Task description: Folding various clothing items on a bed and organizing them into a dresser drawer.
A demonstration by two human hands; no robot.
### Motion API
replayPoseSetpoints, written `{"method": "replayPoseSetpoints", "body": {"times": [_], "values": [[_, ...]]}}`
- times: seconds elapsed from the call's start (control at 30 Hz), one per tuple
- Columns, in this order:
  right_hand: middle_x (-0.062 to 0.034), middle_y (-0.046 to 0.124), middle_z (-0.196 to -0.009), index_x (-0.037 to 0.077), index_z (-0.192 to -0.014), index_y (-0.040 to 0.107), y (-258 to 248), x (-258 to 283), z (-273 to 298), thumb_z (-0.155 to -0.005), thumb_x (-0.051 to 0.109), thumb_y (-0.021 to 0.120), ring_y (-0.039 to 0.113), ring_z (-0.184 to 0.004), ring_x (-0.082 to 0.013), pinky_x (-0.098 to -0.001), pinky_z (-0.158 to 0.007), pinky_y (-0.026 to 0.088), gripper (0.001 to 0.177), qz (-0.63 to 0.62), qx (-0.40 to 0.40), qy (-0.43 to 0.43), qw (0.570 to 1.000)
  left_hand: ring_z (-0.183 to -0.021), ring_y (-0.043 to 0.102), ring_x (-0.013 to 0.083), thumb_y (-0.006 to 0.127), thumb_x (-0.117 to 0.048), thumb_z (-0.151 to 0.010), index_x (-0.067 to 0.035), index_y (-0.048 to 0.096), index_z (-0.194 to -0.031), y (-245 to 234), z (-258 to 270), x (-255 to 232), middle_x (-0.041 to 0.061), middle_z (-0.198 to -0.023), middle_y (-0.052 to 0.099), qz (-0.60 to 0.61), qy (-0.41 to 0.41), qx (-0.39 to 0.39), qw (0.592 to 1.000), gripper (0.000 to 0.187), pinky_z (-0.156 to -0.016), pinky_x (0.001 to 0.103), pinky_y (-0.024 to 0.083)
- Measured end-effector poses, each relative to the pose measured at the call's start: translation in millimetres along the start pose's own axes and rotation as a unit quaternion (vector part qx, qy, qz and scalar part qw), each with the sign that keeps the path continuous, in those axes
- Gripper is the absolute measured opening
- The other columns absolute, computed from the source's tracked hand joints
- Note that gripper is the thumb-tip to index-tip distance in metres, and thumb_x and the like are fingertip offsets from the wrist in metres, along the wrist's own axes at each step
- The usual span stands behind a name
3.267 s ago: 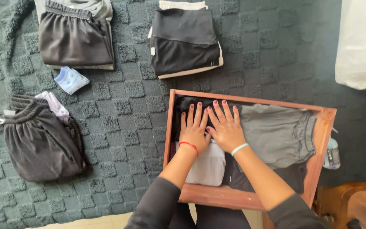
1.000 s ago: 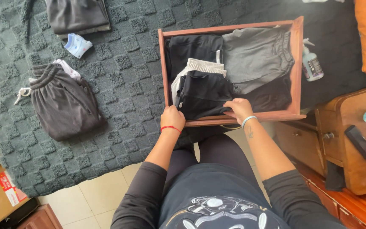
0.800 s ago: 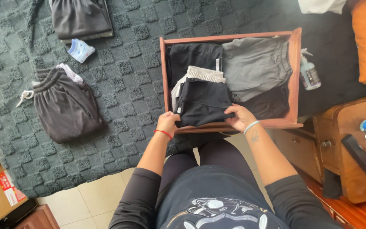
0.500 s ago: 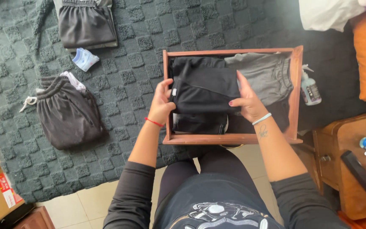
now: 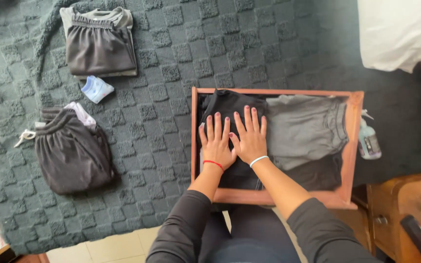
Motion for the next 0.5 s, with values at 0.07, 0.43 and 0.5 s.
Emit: {"method": "replayPoseSetpoints", "body": {"times": [0.07,0.43,0.5], "values": [[-0.0206,0.024,-0.168,0.014,-0.158,0.043,23,-12,-13,-0.099,0.043,0.054,0.021,-0.155,-0.0413,-0.0664,-0.121,0.013,0.067,0.004,0.020,0.007,1.000,-0.155,0.022,0.0415,0.055,-0.040,-0.092,-0.009,0.039,-0.157,20,-11,12,0.019,-0.167,0.026,0.012,-0.030,0.035,0.999,0.074,-0.121,0.063,0.015],[-0.0169,0.029,-0.167,0.016,-0.153,0.048,-19,-24,-12,-0.095,0.043,0.061,0.023,-0.155,-0.0379,-0.0652,-0.120,0.013,0.065,-0.033,0.066,-0.013,0.997,-0.153,0.018,0.0451,0.060,-0.048,-0.084,-0.010,0.040,-0.155,2,-7,22,0.021,-0.167,0.021,0.065,-0.038,0.062,0.995,0.083,-0.120,0.064,0.011],[-0.0155,0.050,-0.152,0.012,-0.137,0.060,-81,-41,-4,-0.085,0.028,0.071,0.043,-0.145,-0.0361,-0.0512,-0.122,0.032,0.055,-0.110,-0.030,0.003,0.993,-0.153,0.023,0.0451,0.070,-0.047,-0.085,-0.005,0.037,-0.156,-25,4,24,0.026,-0.165,0.026,0.141,-0.005,0.030,0.990,0.089,-0.123,0.058,0.015]]}}
Point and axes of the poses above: each hand's wrist, its own z-axis away from the middle knuckle, its own y-axis out of the palm, x = y × z, the point moved 6 cm from there along -z, towards the middle knuckle
